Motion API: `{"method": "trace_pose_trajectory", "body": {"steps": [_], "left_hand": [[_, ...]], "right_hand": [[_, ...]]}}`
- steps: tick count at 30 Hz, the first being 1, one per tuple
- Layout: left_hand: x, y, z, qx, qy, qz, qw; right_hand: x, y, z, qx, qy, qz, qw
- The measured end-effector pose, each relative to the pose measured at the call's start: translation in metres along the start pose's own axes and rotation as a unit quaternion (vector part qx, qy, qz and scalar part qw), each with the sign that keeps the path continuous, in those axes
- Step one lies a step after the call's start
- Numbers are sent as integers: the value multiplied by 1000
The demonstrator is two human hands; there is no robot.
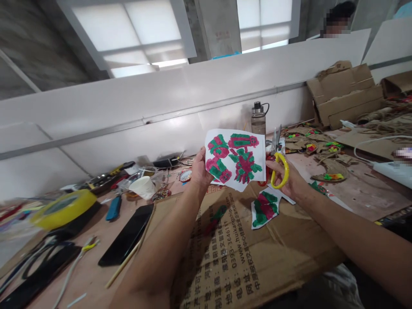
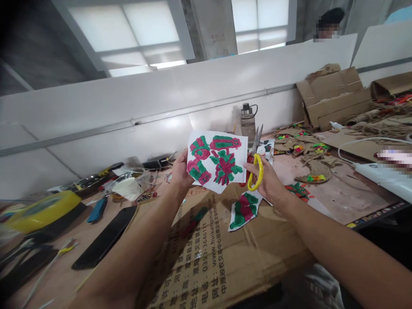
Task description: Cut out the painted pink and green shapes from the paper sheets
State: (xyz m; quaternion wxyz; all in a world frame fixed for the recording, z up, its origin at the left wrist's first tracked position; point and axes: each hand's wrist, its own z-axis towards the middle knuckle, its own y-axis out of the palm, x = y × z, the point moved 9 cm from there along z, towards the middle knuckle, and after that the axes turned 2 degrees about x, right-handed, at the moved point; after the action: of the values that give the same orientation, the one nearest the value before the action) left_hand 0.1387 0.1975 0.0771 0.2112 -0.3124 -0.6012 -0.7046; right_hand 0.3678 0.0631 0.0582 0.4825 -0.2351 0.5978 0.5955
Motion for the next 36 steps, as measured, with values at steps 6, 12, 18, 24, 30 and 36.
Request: {"method": "trace_pose_trajectory", "body": {"steps": [6,12,18,24,30,36], "left_hand": [[-5,6,-2,-15,-43,37,998],[5,9,-8,-59,-120,70,988],[9,-10,-3,-55,-162,117,978],[9,-17,-3,-24,-138,112,984],[24,-1,-7,-4,-84,58,995],[73,-1,-8,25,47,7,999]], "right_hand": [[-5,-9,0,26,-4,-19,999],[-14,-19,7,67,-45,-43,996],[-21,-16,8,44,-70,-74,994],[-31,-12,4,34,-111,-137,984],[-33,-5,0,10,-99,-153,983],[-28,3,-9,-20,-98,-171,980]]}}
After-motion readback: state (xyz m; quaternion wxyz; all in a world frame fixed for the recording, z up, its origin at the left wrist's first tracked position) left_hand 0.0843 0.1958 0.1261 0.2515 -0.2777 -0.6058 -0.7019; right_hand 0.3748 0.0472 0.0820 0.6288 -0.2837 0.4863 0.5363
